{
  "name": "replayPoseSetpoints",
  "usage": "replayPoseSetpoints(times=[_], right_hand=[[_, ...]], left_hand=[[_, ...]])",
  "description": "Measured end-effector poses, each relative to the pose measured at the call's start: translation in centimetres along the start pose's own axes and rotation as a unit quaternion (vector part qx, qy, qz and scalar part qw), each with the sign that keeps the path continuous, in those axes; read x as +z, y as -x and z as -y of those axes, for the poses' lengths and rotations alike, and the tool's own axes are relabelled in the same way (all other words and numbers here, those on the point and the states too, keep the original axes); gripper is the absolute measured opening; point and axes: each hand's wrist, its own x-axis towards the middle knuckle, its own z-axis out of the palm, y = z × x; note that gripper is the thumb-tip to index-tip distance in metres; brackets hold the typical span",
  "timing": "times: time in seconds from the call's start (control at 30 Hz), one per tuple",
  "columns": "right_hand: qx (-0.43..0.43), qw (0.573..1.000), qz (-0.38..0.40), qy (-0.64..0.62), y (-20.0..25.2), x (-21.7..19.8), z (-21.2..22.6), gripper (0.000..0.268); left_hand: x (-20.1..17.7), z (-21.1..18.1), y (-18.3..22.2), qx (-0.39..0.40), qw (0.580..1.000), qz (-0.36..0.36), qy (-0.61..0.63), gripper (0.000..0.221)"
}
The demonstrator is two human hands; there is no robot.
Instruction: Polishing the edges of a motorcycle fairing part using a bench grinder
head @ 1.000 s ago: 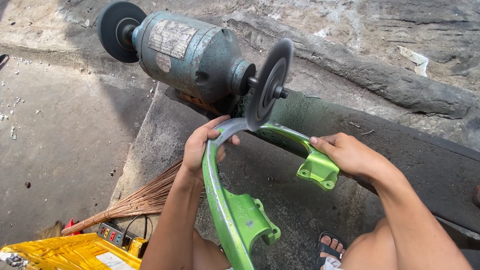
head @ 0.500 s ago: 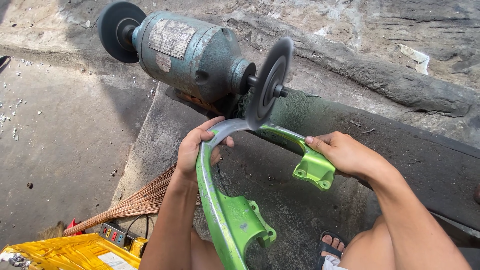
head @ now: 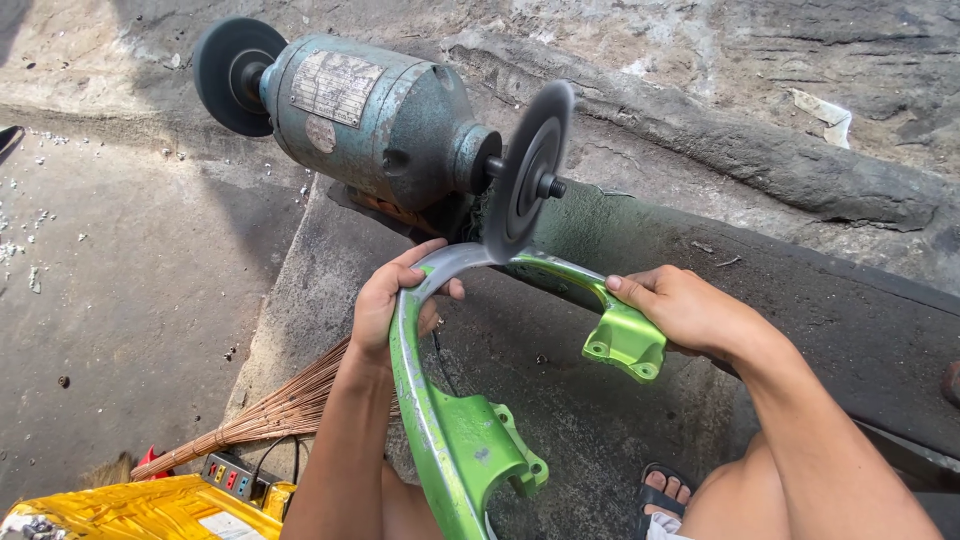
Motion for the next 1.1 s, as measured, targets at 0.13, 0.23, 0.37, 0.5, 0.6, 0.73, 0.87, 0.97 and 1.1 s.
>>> replayPoseSetpoints(times=[0.13,0.23,0.37,0.5,0.6,0.73,0.87,0.97,1.1], right_hand=[[-0.001,1.0,0.0,0.003,0.9,-0.5,0.6,0.051],[0.004,0.999,-0.001,0.041,1.4,-0.3,1.7,0.055],[0.038,0.999,-0.005,0.028,0.8,0.0,2.7,0.052],[0.005,0.999,-0.006,0.041,0.9,0.4,3.1,0.05],[0.003,1.0,-0.006,0.004,1.7,0.4,3.3,0.05],[0.01,1.0,-0.002,-0.021,-1.0,0.7,-0.1,0.051],[0.007,1.0,-0.008,0.002,-0.6,0.0,-1.4,0.053],[0.003,1.0,-0.011,0.012,-0.6,-0.2,-1.3,0.053],[-0.008,1.0,-0.003,0.016,-0.2,-0.2,0.1,0.052]], left_hand=[[0.6,0.4,-0.3,0.001,1.0,-0.012,0.004,0.076],[1.2,0.1,0.4,0.018,0.998,-0.035,0.043,0.072],[0.3,-0.4,0.3,0.029,0.999,-0.009,0.036,0.068],[0.5,-1.3,1.1,0.027,0.999,-0.031,0.022,0.067],[-0.6,-0.8,0.8,0.023,0.998,0.004,0.052,0.067],[-1.9,0.7,-0.9,-0.013,1.0,0.005,0.022,0.07],[-0.5,1.2,-1.0,-0.012,1.0,0.003,0.012,0.072],[-0.8,1.4,-1.4,-0.004,1.0,0.008,0.014,0.073],[-1.3,0.9,-1.3,0.002,1.0,0.007,0.02,0.072]])
